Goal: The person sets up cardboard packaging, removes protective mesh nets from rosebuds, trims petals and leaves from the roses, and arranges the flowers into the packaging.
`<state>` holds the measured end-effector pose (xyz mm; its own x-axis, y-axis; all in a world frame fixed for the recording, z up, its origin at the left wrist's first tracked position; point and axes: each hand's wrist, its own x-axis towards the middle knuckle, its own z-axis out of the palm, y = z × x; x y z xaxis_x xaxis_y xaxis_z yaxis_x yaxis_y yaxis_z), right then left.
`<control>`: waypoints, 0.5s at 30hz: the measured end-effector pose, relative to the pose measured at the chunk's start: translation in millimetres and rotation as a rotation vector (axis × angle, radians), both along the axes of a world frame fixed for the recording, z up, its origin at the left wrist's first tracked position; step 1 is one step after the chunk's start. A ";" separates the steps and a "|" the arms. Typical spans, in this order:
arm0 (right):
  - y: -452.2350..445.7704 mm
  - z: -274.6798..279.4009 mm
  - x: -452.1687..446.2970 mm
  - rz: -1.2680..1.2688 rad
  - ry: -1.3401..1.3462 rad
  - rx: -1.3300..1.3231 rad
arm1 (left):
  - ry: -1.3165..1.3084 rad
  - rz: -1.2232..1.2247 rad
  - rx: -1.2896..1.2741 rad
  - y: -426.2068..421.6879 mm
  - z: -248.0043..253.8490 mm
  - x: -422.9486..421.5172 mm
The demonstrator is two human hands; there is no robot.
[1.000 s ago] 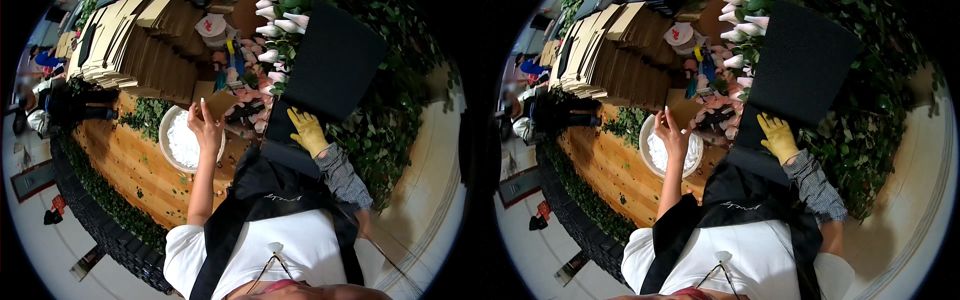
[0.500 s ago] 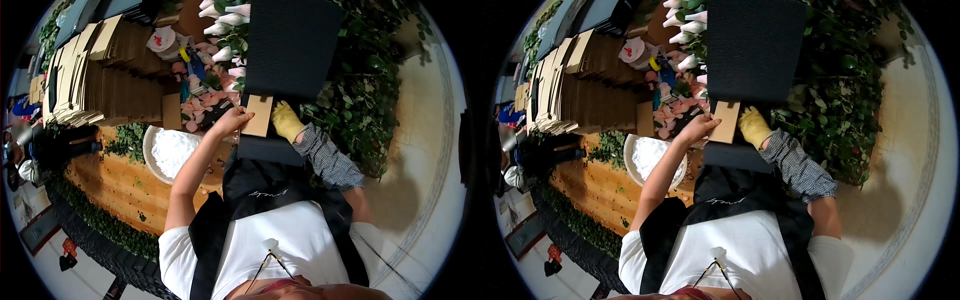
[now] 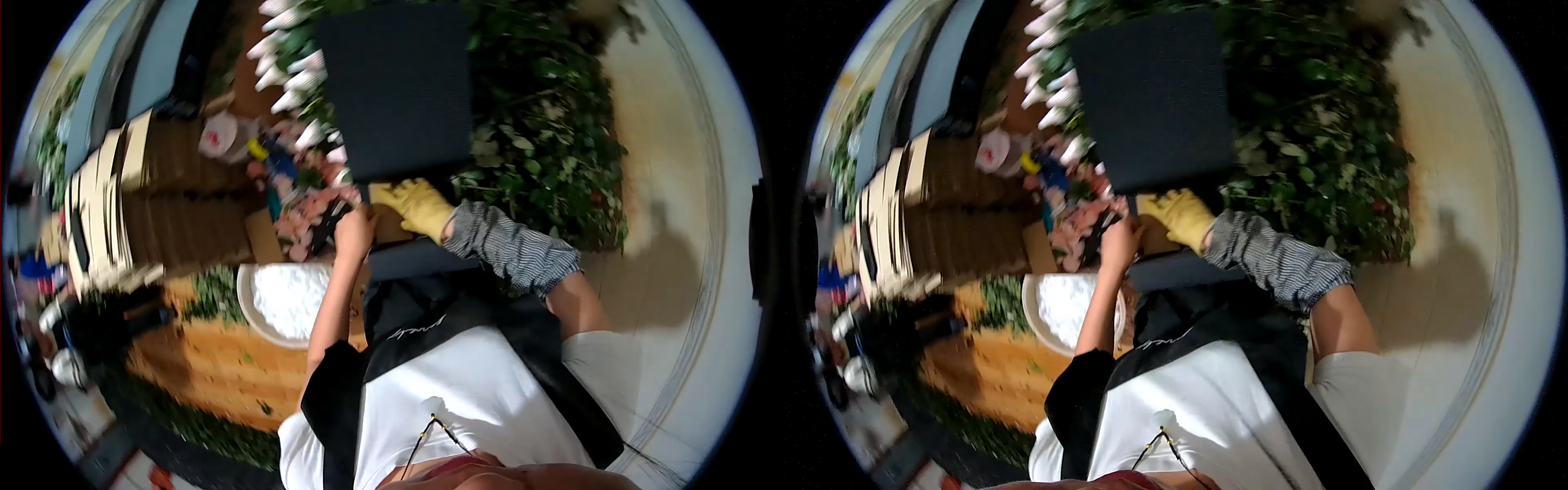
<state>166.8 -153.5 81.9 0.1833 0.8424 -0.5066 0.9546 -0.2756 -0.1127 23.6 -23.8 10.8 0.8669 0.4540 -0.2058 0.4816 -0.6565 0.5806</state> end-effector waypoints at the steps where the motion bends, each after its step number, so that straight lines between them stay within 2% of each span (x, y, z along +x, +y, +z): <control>1: -1.5 -23.0 -2.8 0.031 -0.083 0.011 | 0.081 -0.038 0.029 1.7 31.8 3.5; 2: -5.0 -49.1 -7.2 0.003 -0.165 0.040 | 0.049 -0.072 -0.127 8.2 47.0 5.7; 3: 1.1 -40.5 -5.0 -0.058 -0.069 -0.018 | 0.029 -0.096 -0.368 12.7 53.2 9.0; 4: 7.0 -32.0 -1.3 -0.107 0.029 -0.066 | -0.027 -0.218 -0.458 13.6 68.2 14.2; 6: 6.4 -27.5 -3.4 -0.084 -0.036 -0.060 | 0.059 -0.431 -0.275 5.5 86.4 24.8; 8: 1.9 -47.4 1.3 -0.081 -0.023 0.052 | 0.183 -0.570 0.029 -7.0 58.3 33.0; 10: -0.7 -39.4 6.2 -0.069 0.005 0.065 | 0.216 -0.588 0.168 -14.5 54.2 41.0; 11: -0.7 -47.7 16.7 -0.153 0.195 0.084 | 0.217 -0.612 0.178 -18.3 52.3 41.8; 12: -20.2 -44.1 17.4 -0.283 0.311 0.462 | 0.225 -0.637 0.167 -20.9 52.9 42.5; 14: -29.8 -28.8 25.4 -0.379 0.537 0.469 | 0.259 -0.661 0.242 -20.3 55.5 46.9; 15: -42.6 28.4 25.9 -0.408 0.613 0.303 | 0.215 -0.658 0.266 -21.9 56.4 44.7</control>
